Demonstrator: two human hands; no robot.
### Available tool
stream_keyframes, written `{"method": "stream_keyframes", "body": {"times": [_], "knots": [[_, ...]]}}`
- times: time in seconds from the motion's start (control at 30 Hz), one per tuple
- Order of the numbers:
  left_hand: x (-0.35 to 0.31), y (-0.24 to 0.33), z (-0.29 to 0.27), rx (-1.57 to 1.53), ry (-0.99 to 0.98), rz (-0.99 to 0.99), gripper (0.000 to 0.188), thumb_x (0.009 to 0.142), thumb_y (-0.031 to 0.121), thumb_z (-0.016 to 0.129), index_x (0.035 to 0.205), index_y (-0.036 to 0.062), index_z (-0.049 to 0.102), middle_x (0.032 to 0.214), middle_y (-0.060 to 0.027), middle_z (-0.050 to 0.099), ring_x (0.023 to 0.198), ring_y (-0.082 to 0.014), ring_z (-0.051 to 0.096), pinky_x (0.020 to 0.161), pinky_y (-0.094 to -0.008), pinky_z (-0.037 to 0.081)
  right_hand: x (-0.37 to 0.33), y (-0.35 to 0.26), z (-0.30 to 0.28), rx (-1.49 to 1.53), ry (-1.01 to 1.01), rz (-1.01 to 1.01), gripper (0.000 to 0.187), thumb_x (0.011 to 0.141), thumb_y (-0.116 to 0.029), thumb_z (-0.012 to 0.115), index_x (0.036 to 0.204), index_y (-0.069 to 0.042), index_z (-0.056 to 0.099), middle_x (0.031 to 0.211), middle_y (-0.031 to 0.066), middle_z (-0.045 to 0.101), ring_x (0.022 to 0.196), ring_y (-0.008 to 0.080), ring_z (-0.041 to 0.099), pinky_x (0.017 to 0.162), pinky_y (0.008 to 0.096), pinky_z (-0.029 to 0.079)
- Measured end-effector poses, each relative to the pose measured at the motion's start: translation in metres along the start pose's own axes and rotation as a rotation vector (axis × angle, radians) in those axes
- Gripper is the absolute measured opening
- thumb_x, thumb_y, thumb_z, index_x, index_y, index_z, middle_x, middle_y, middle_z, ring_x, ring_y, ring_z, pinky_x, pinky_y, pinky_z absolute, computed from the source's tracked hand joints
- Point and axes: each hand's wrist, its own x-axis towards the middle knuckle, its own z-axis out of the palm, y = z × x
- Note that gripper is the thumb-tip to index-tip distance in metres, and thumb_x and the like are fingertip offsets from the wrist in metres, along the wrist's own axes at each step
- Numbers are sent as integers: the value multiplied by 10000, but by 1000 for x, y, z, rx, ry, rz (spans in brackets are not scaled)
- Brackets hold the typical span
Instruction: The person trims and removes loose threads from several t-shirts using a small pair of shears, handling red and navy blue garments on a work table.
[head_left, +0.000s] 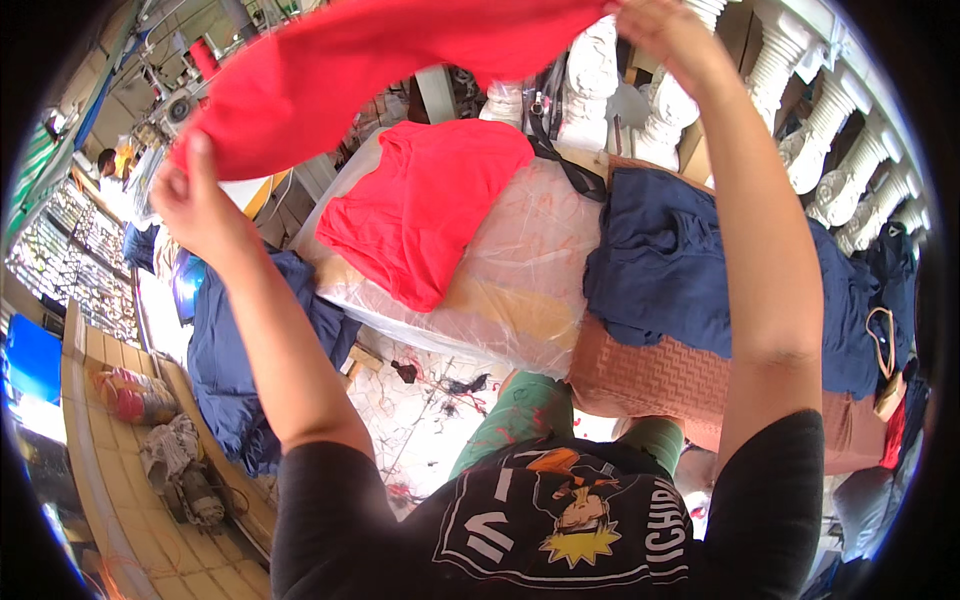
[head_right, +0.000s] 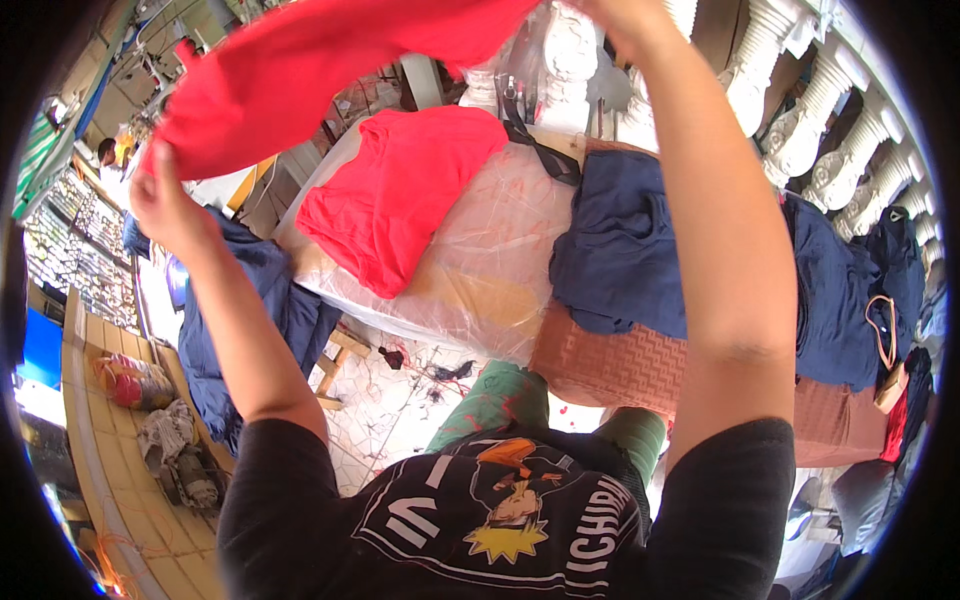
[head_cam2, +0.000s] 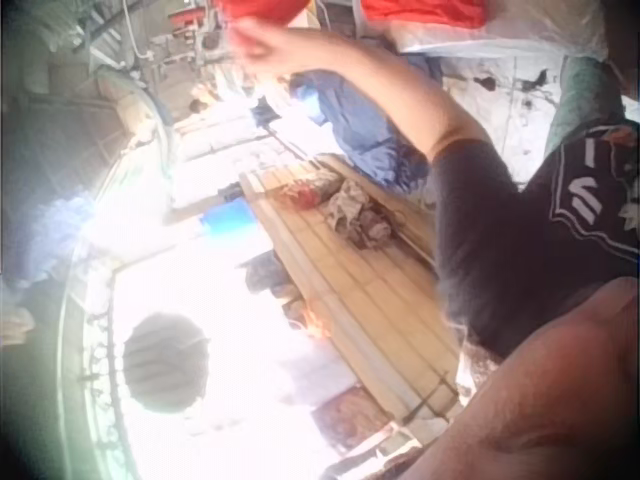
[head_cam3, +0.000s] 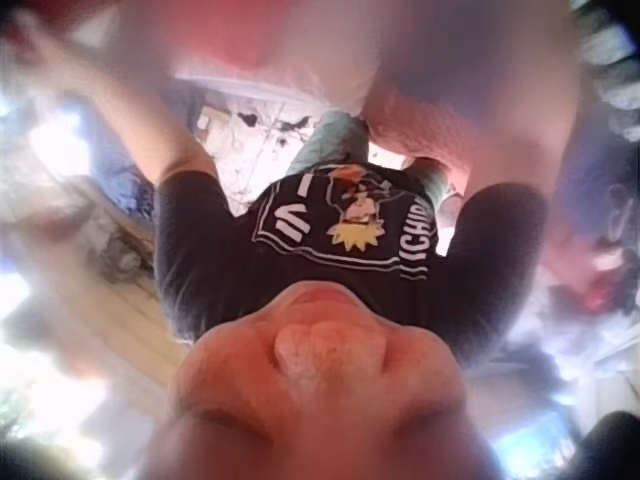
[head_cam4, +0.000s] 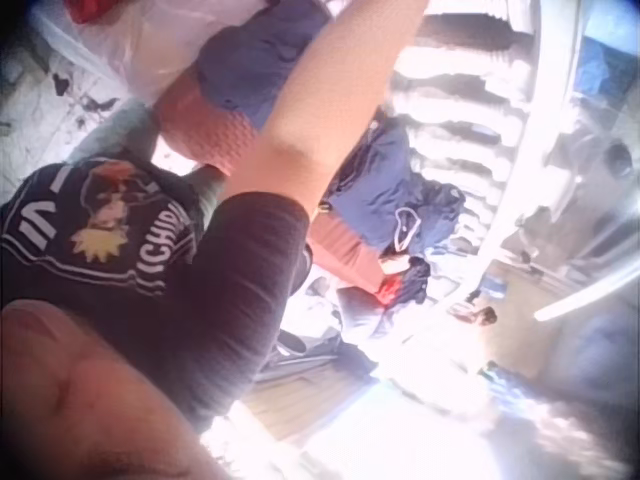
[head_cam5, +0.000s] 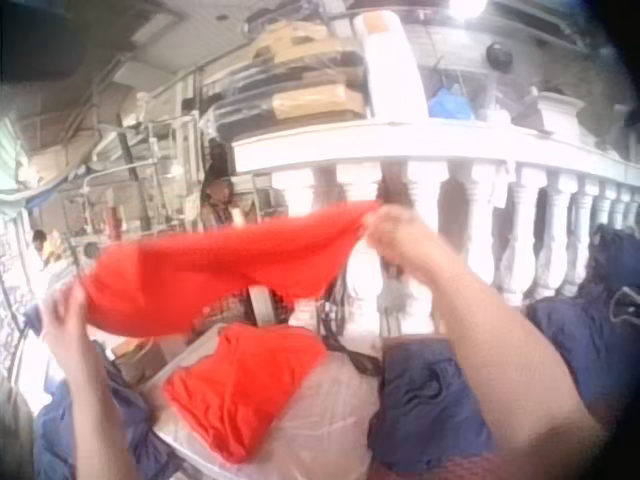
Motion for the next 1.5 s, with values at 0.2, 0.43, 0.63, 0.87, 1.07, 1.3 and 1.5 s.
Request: {"method": "stream_keyframes", "body": {"times": [0.2, 0.43, 0.63, 0.87, 1.07, 1.3, 1.5], "knots": [[-209, -86, -26, 136, -590, -270, 181, 802, 49, 749, 965, 42, 668, 919, -60, 662, 864, -155, 607, 819, -295, 490, -1, 104, -40, -195, -374, -93, 464, 911, -376, 635, 1256, -68, 601, 1172, 42, 635, 1062, 122, 588, 916, 297, 466], [-268, -98, -24, 230, -936, -204, 110, 840, 125, 694, 899, 32, 700, 919, -136, 691, 873, -282, 645, 815, -369, 486, -55, 96, -194, -1025, -403, -111, 317, 903, -223, 610, 1138, -12, 635, 987, 113, 690, 863, 217, 641, 805, 350, 498], [-305, -14, 61, 51, -988, -134, 125, 850, 92, 666, 955, 25, 669, 1002, -131, 678, 944, -280, 639, 861, -364, 481, -145, 99, -302, -1116, -382, 250, 355, 862, -212, 662, 1152, -10, 629, 1061, 123, 681, 892, 220, 639, 805, 350, 491], [-413, 90, 152, -196, -1423, 99, 362, 822, 127, 693, 1167, 46, 621, 1197, -149, 619, 1140, -327, 566, 986, -394, 441, -267, 229, -304, -451, -34, 374, 330, 862, -183, 701, 1135, -3, 651, 1026, 117, 695, 912, 195, 639, 795, 322, 507], [-436, 102, 210, 286, -1708, 138, 695, 751, 327, 763, 1285, -46, 521, 1170, -228, 627, 1110, -361, 592, 974, -391, 462, -286, 245, -287, -334, -78, 368, 320, 862, -159, 696, 1132, 6, 649, 1056, 124, 690, 878, 208, 642, 788, 331, 513], [-395, 132, 229, -187, -1999, -1175, 315, 816, 175, 618, 1069, -12, 636, 995, -95, 688, 891, -199, 664, 845, -330, 533, -304, 234, -285, -284, -134, 224, 338, 841, -166, 716, 1135, -13, 650, 1047, 148, 686, 868, 237, 668, 773, 339, 522], [-342, 307, 251, -898, -1553, -1360, 194, 924, 193, 561, 1032, 41, 615, 998, -77, 684, 936, -210, 660, 906, -379, 526, -282, 177, -207, -142, -593, 115, 849, 770, -459, 778, 1419, -47, 415, 1286, 195, 573, 1018, 262, 654, 873, 372, 521]]}}
